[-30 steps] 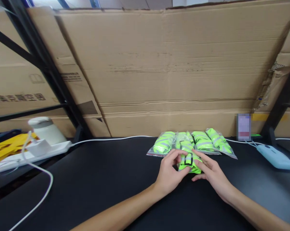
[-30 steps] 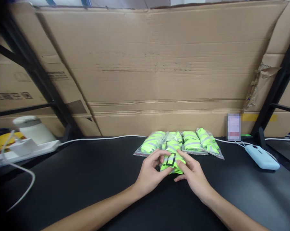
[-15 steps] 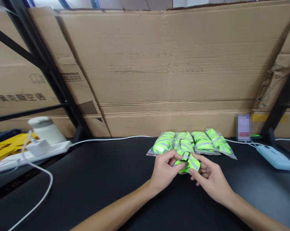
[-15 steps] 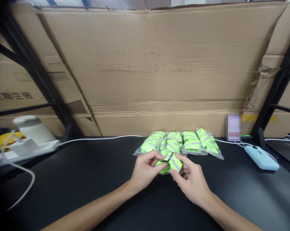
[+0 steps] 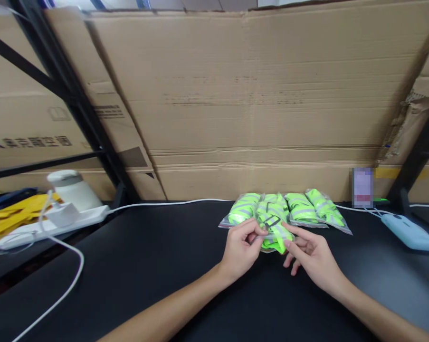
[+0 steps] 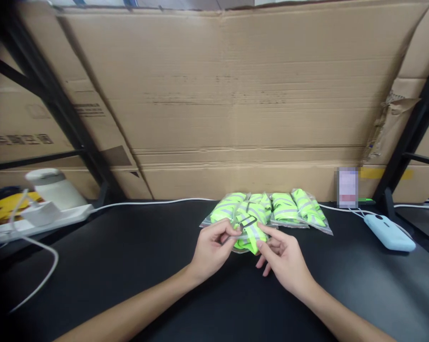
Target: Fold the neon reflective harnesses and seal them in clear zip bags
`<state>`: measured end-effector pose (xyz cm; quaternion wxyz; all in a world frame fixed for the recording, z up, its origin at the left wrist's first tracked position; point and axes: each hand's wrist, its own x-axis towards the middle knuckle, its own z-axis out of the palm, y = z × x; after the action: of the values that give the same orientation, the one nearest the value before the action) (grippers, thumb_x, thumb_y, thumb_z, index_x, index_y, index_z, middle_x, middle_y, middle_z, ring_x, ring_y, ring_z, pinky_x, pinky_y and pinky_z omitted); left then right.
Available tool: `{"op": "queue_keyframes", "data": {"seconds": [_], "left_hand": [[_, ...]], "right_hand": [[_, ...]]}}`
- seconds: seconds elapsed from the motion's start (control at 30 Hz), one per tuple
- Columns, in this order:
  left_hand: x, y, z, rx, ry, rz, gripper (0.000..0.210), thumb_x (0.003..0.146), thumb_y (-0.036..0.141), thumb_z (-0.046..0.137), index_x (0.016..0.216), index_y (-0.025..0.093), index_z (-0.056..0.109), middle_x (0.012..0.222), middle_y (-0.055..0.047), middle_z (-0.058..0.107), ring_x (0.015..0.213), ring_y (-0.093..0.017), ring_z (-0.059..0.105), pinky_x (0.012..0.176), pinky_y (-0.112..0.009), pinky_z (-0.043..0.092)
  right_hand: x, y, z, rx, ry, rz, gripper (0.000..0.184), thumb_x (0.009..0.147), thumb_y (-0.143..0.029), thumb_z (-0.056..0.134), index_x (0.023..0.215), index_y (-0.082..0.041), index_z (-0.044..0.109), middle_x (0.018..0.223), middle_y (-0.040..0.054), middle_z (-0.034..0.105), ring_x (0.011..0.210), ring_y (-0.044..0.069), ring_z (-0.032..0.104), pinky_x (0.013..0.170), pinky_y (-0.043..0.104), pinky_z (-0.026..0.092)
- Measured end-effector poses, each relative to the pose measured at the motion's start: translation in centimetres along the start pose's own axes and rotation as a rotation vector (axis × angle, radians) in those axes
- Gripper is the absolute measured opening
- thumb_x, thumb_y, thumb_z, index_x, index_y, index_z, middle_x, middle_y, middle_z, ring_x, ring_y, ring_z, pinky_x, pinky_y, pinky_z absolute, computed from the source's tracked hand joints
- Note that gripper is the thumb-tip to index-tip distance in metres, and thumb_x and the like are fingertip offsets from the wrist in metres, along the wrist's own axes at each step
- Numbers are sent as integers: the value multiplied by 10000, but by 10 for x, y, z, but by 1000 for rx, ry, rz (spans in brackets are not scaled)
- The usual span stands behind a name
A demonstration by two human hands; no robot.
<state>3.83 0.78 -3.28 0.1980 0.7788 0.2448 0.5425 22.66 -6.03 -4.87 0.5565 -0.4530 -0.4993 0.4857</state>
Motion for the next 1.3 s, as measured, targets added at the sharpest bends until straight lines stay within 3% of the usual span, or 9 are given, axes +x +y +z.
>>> {"op": "queue_keyframes", "data": {"seconds": [0.1, 0.2, 0.27, 0.4, 0.57, 0.87, 1.0, 1.1, 1.3], "left_hand": [[-4, 6, 1, 18, -78, 112, 163, 846, 66, 544, 740, 160, 624, 612, 45, 410, 551, -98, 434, 546, -214, 358], [-9, 13, 6, 60, -140, 176, 48, 837, 114, 610, 821, 160, 610, 674, 29, 447, 589, -111, 450, 552, -226, 357], [-10, 16, 8, 111, -135, 171, 128, 831, 172, 672, 782, 174, 555, 679, 31, 448, 595, -112, 437, 549, -228, 347], [-11, 13, 9, 234, -139, 80, 264, 855, 244, 679, 723, 200, 455, 642, 56, 413, 560, -104, 402, 528, -222, 306], [-8, 11, 11, 374, -152, -105, 287, 721, 202, 695, 727, 217, 409, 605, 83, 434, 515, -101, 392, 520, -222, 273], [-7, -2, 14, 476, -223, 31, 293, 790, 127, 617, 662, 203, 365, 580, 73, 444, 503, -102, 356, 512, -253, 185], [-10, -8, -1, 313, -375, 171, 250, 855, 206, 655, 741, 206, 432, 677, 54, 467, 576, -110, 423, 540, -227, 304], [-14, -8, -18, 253, -491, 181, 61, 917, 190, 594, 906, 197, 535, 839, 2, 530, 703, -133, 513, 621, -224, 406], [-19, -9, -33, 217, -500, 82, 197, 854, 56, 519, 988, 196, 558, 984, -41, 518, 831, -151, 555, 747, -257, 490]], "right_hand": [[3, 2, -1, 5, 63, 19, 633, 727, -608, 819, 1123, -133, 681, 579, 14, 676, 421, 164, 620, 382, 247, 492], [5, 3, -3, 3, 76, 15, 531, 724, -619, 815, 924, -173, 607, 517, -9, 647, 344, 140, 566, 341, 220, 442], [4, 4, -3, -17, 40, 6, 493, 768, -620, 778, 882, -193, 559, 520, -15, 644, 347, 134, 564, 346, 210, 433], [-3, 7, -1, -123, -38, -30, 425, 910, -591, 629, 1040, -187, 600, 644, 2, 670, 444, 136, 608, 406, 215, 443], [-15, 10, 6, -382, -163, -152, 367, 1007, -371, 502, 1345, -230, 517, 697, -29, 617, 504, 120, 546, 504, 229, 411], [-19, 6, 11, -660, -212, -246, 320, 936, -166, 464, 1245, -239, 510, 624, -78, 520, 521, 132, 497, 552, 236, 320], [-13, 9, 1, -732, -137, -221, 269, 914, -176, 489, 1169, -246, 537, 570, -100, 457, 486, 125, 468, 524, 227, 304], [-8, 6, -12, -870, -80, -264, 251, 883, -183, 525, 1121, -252, 566, 599, -92, 452, 512, 125, 480, 540, 227, 332], [-6, -1, -25, -1060, -223, -560, 248, 882, -143, 528, 1112, -231, 550, 893, 8, 602, 761, 162, 595, 669, 260, 453]]}}
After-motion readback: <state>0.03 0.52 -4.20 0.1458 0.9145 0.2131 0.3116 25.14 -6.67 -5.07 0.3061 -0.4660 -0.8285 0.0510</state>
